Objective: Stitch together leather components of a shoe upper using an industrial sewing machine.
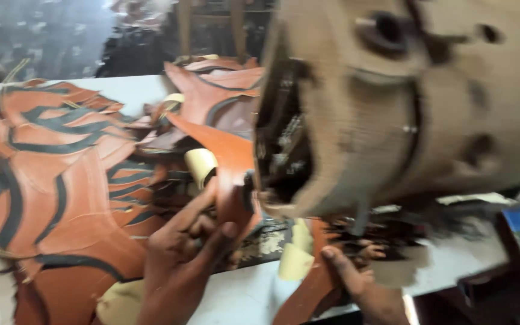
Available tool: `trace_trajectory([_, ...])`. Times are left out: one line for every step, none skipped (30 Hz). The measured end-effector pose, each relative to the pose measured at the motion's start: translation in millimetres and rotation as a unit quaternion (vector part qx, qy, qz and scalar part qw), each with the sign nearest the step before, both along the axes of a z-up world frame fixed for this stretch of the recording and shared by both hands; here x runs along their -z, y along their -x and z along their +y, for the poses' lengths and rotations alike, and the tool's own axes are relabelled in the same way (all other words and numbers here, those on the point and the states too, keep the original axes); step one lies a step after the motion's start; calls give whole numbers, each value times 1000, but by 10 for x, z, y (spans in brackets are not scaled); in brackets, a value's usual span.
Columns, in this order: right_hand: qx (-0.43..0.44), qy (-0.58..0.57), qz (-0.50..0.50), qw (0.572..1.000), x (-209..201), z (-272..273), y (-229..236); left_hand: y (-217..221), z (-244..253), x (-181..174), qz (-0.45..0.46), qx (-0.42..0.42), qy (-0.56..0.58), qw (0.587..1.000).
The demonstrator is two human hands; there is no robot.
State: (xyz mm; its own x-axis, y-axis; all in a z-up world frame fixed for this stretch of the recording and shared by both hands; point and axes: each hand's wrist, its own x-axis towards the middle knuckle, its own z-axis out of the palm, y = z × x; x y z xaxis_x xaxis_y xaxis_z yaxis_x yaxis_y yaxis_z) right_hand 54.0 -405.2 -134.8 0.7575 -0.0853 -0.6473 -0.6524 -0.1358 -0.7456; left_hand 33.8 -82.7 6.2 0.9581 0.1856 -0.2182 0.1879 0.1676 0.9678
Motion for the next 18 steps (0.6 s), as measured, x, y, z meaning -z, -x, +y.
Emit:
trace_trajectory([-64, 125, -159, 977, -419, 81, 30, -4, -147, 3, 4, -15, 31, 999])
trace_trajectory([-126, 249, -308, 910, -838, 187, 63, 3, -279, 0, 9, -30, 62, 998])
trace_trajectory([-121, 253, -309, 909, -782, 83, 138, 40, -388, 18, 7, -24, 64, 998])
trace_trajectory([-93, 157, -328, 927, -737, 3, 225, 91, -474, 25, -3, -46, 61, 997])
trace_trajectory([-66, 56, -344, 935, -687, -41, 313, 161, -528, 21, -11, -71, 55, 996])
trace_trajectory([-63, 56, -346, 934, -785, -37, 376, 222, -574, 6, -14, -68, 55, 996])
trace_trajectory([-57, 18, -346, 936, -877, -41, 422, 271, -627, -2, -5, -75, 37, 996])
trace_trajectory([-52, -20, -345, 937, -965, -45, 465, 317, -681, -6, 4, -82, 20, 996])
trace_trajectory([-50, -20, -346, 937, -909, -129, 543, 370, -713, 38, 3, -80, 21, 997])
trace_trajectory([-63, -17, -336, 940, -853, -214, 616, 417, -745, 82, -53, -64, 22, 996])
trace_trajectory([-76, -14, -327, 942, -801, -296, 667, 444, -775, 120, -111, -46, 24, 992])
trace_trajectory([-75, -14, -330, 941, -895, -336, 662, 437, -824, 59, -114, -45, 24, 992])
trace_trajectory([-101, -60, -315, 942, -982, -391, 662, 428, -889, 11, -73, -59, 3, 996])
trace_trajectory([-127, -107, -299, 940, -1062, -454, 653, 410, -960, -30, -32, -72, -18, 997])
trace_trajectory([-124, -105, -300, 940, -1035, -530, 648, 406, -1017, -5, -33, -69, -17, 997])
trace_trajectory([-144, -108, -348, 920, -1007, -609, 634, 394, -1077, 22, -38, -68, -31, 996])
trace_trajectory([-164, -109, -396, 897, -983, -684, 605, 369, -1134, 45, -43, -68, -45, 996])
trace_trajectory([-163, -107, -398, 896, -960, -769, 583, 351, -1191, 93, -45, -65, -44, 996])
